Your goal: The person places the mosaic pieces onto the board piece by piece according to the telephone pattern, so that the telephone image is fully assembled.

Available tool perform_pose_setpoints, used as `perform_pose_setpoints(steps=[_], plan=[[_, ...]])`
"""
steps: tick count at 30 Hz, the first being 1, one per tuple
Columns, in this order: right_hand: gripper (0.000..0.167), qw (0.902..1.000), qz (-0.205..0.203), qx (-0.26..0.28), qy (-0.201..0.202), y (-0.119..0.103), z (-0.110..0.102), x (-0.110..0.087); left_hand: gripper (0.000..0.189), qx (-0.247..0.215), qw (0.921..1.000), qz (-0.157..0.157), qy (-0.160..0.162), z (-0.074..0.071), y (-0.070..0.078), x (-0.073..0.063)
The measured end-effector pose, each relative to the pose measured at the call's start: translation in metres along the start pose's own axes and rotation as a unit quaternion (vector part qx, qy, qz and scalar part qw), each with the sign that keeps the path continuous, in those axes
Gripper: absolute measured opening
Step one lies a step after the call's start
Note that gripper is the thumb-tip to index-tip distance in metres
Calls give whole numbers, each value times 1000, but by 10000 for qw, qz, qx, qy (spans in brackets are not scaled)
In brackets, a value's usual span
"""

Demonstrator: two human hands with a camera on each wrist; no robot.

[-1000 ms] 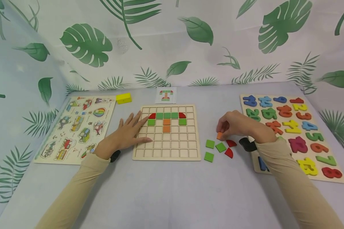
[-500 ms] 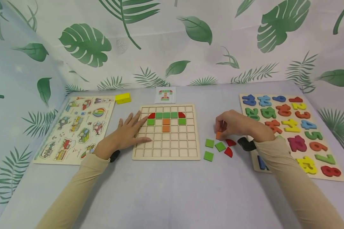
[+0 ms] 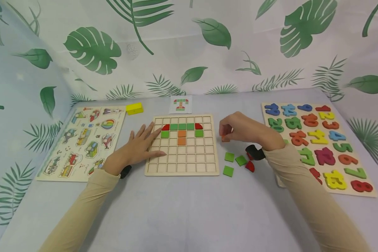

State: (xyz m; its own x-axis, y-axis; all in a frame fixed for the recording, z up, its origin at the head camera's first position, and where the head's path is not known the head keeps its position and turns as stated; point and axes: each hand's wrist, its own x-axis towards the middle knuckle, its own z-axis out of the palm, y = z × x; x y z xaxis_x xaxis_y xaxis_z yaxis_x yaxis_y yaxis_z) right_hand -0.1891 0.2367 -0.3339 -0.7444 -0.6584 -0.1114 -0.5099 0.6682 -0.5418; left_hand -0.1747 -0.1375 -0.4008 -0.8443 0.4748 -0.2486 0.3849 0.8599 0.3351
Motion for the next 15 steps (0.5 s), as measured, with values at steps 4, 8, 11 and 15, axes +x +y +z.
perform_pose_setpoints(steps=[4, 8, 11, 15], plan=[[13, 9984, -409, 113, 367, -18, 6, 18, 96, -29, 10000, 29, 2, 0, 0, 1], [11, 9956, -751, 263, 502, -34, 18, 38, 96, -19, 10000, 41, -8, 0, 1, 2], [9, 9938, -946, 316, 496, -45, 31, 51, 97, 27, 10000, -1, -24, 0, 1, 2], [6, 9920, -1147, 404, 323, -56, 49, 65, 97, 53, 10000, -44, -13, 1, 1, 1]])
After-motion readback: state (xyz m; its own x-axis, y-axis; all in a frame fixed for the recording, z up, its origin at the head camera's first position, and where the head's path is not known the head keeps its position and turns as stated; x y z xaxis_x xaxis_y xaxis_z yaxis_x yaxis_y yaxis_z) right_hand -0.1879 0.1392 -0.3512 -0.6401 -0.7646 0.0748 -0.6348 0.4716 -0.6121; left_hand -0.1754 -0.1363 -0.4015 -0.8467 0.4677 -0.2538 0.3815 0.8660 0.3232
